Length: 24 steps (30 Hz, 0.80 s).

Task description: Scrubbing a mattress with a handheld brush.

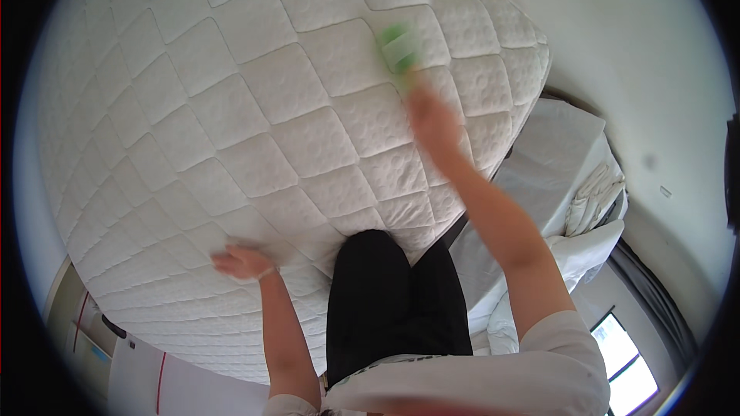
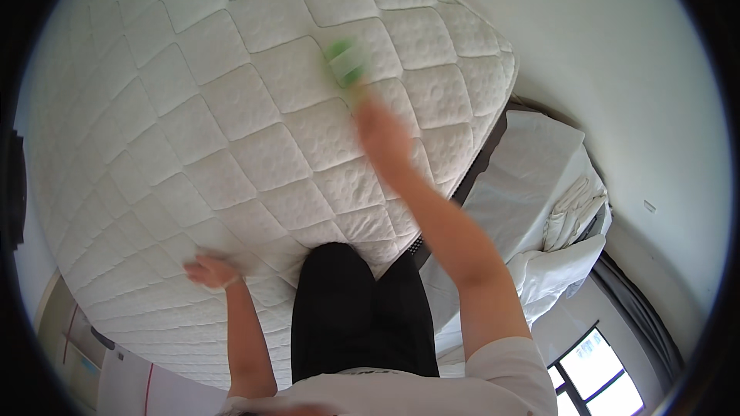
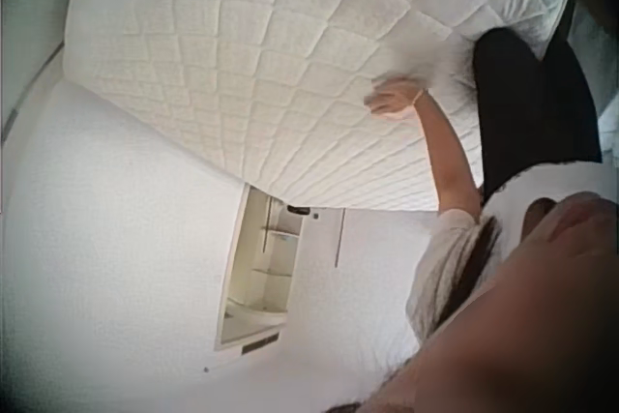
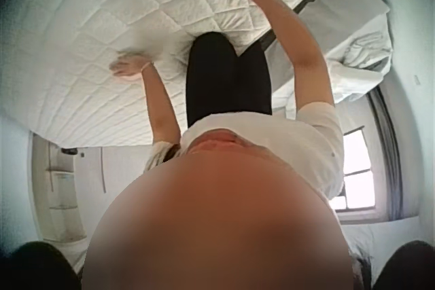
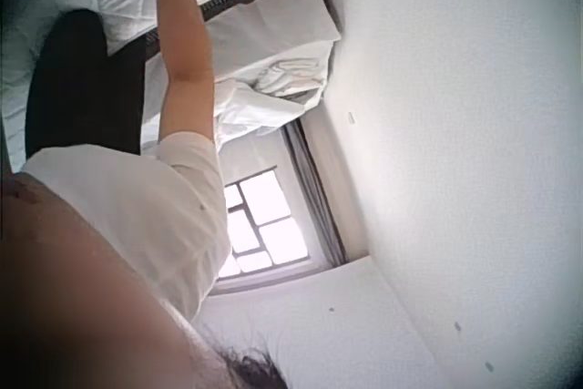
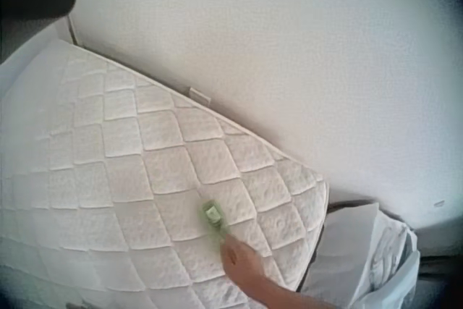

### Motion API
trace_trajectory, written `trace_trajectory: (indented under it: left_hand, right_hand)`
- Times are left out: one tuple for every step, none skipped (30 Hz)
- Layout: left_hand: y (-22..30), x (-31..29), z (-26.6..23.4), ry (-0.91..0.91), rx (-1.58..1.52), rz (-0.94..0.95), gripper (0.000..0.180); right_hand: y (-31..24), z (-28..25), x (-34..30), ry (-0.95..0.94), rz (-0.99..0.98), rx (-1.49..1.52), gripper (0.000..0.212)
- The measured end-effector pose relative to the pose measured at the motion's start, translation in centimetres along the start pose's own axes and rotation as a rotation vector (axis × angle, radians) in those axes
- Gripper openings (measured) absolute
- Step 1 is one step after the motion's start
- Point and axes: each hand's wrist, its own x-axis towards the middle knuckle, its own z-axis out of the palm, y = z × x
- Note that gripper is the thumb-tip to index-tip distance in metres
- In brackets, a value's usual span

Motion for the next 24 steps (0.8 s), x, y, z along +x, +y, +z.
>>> trace_trajectory:
  left_hand:
    - [5.7, 0.4, 0.7, 0.007, -0.078, 0.119, 0.061]
    - [11.7, 1.7, 0.1, -0.041, 0.057, -0.154, 0.061]
    - [16.6, 2.8, 0.3, -0.102, 0.175, -0.426, 0.062]
    - [16.6, 3.7, 2.0, -0.097, 0.187, -0.44, 0.062]
    - [16.0, 4.1, 4.1, 0.061, 0.232, -0.49, 0.061]
    - [15.8, 4.4, 5.8, 0.06, 0.231, -0.512, 0.061]
    - [16.0, 4.1, 6.2, 0.06, 0.236, -0.528, 0.061]
    - [15.9, 4.5, 6.5, 0.07, 0.246, -0.542, 0.061]
    - [16.0, 4.2, 7.2, 0.065, 0.251, -0.557, 0.061]
    - [15.0, 4.8, 7.3, 0.085, 0.269, -0.575, 0.061]
    - [15.1, 4.3, 7.5, 0.077, 0.268, -0.589, 0.061]
    - [15.5, 4.0, 7.7, 0.07, 0.262, -0.6, 0.061]
    - [15.6, 4.1, 8.0, 0.075, 0.257, -0.608, 0.061]
    - [15.5, 4.1, 8.5, 0.077, 0.245, -0.615, 0.061]
    - [15.1, 3.7, 9.0, 0.08, 0.234, -0.623, 0.061]
    - [14.5, 4.0, 9.2, 0.099, 0.236, -0.635, 0.061]
    - [15.1, 4.3, 9.0, 0.104, 0.24, -0.636, 0.061]
    - [15.8, 4.3, 8.5, 0.091, 0.252, -0.628, 0.061]
    - [16.1, 4.4, 8.4, 0.079, 0.264, -0.615, 0.061]
    - [15.1, 4.9, 8.3, 0.085, 0.281, -0.602, 0.061]
    - [14.0, 5.4, 8.5, 0.096, 0.297, -0.592, 0.061]
    - [14.2, 4.8, 9.3, 0.072, 0.29, -0.585, 0.061]
    - [14.6, 4.4, 9.5, 0.052, 0.286, -0.578, 0.061]
    - [14.9, 4.5, 9.3, 0.048, 0.289, -0.575, 0.061]
  right_hand:
    - [1.8, 4.4, -2.3, 0.047, -0.45, -0.046, 0.033]
    - [-3.0, 5.2, -6.1, -0.421, -0.418, -0.336, 0.028]
    - [-4.5, 5.2, -8.2, -0.582, -0.548, -0.404, 0.026]
    - [-5.8, 5.6, -9.2, -0.746, -0.685, -0.465, 0.024]
    - [-6.4, 5.5, -8.0, -0.759, -0.698, -0.474, 0.024]
    - [-6.4, 4.7, -5.1, -0.635, -0.782, -0.47, 0.028]
    - [-6.3, 4.2, -1.8, -0.519, -0.867, -0.457, 0.031]
    - [-7.3, 3.6, 1.4, -0.374, -0.572, -0.426, 0.029]
    - [-8.1, 2.8, 4.3, 0.106, -0.509, -0.055, 0.026]
    - [-14.2, -0.4, 6.5, 0.005, -0.044, 0.073, 0.023]
    - [-15.2, -0.3, 6.8, 0.0, -0.057, 0.055, 0.023]
    - [-16.3, 0.2, 7.2, 0.072, -0.091, 0.051, 0.023]
    - [-17.4, 1.5, 7.6, 0.139, -0.128, 0.06, 0.023]
    - [-16.0, 4.3, 6.0, 0.114, -0.48, -0.188, 0.023]
    - [-14.8, 6.3, 4.0, -0.121, -0.674, -0.421, 0.029]
    - [-16.8, 6.6, 0.8, -0.423, -0.646, -0.488, 0.023]
    - [-16.1, 6.8, -0.5, -0.557, -0.842, -0.557, 0.026]
    - [-15.1, 6.9, -1.5, -0.698, -1.017, -0.623, 0.03]
    - [-15.4, 6.3, -1.0, -0.71, -1.005, -0.62, 0.03]
    - [-16.4, 5.9, 0.9, -0.625, -1.017, -0.647, 0.032]
    - [-17.5, 5.5, 3.0, -0.537, -1.032, -0.672, 0.034]
    - [-17.8, 4.4, 5.5, -0.292, -0.899, -0.521, 0.036]
    - [-18.1, 3.4, 7.8, -0.053, -0.764, -0.367, 0.039]
    - [-20.3, 1.9, 9.6, 0.005, -0.629, -0.244, 0.04]
